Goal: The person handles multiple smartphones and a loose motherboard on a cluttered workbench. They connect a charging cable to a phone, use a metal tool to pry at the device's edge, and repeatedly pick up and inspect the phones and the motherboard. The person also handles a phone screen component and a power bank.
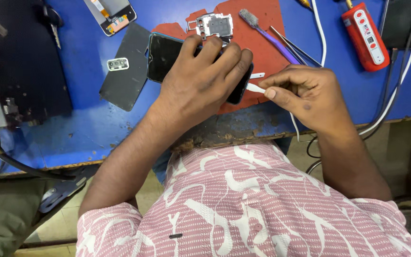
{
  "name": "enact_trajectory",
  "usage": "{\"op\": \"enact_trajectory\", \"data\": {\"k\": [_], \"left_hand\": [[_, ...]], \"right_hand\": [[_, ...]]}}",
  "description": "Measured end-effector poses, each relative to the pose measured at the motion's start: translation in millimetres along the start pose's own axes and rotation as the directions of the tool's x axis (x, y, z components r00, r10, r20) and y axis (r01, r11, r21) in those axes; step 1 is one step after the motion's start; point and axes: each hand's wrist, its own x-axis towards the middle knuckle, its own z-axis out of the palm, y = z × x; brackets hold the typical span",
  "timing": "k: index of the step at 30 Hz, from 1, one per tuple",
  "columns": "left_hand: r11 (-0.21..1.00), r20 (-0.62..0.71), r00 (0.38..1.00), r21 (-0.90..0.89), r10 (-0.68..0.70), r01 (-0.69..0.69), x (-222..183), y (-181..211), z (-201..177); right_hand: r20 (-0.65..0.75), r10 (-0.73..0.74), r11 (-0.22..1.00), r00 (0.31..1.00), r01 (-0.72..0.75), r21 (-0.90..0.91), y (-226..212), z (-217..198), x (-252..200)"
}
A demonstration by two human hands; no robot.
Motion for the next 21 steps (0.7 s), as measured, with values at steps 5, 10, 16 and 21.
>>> {"op": "enact_trajectory", "data": {"k": [5,10,16,21], "left_hand": [[1.000,-0.008,1.000,-0.027,0.007,-0.008,2,2,3],[0.999,-0.039,0.998,-0.003,0.041,-0.041,3,6,6],[0.996,-0.036,0.996,-0.023,0.081,-0.082,-1,5,9],[0.996,-0.041,0.996,-0.014,0.085,-0.086,-2,6,14]], "right_hand": [[0.008,0.026,0.998,1.000,-0.025,-0.057,2,3,-1],[0.004,0.033,0.997,0.999,-0.033,-0.064,3,9,0],[-0.016,0.046,0.998,0.999,-0.047,-0.040,12,16,-1],[-0.002,0.093,0.995,0.996,-0.093,0.026,20,15,-4]]}}
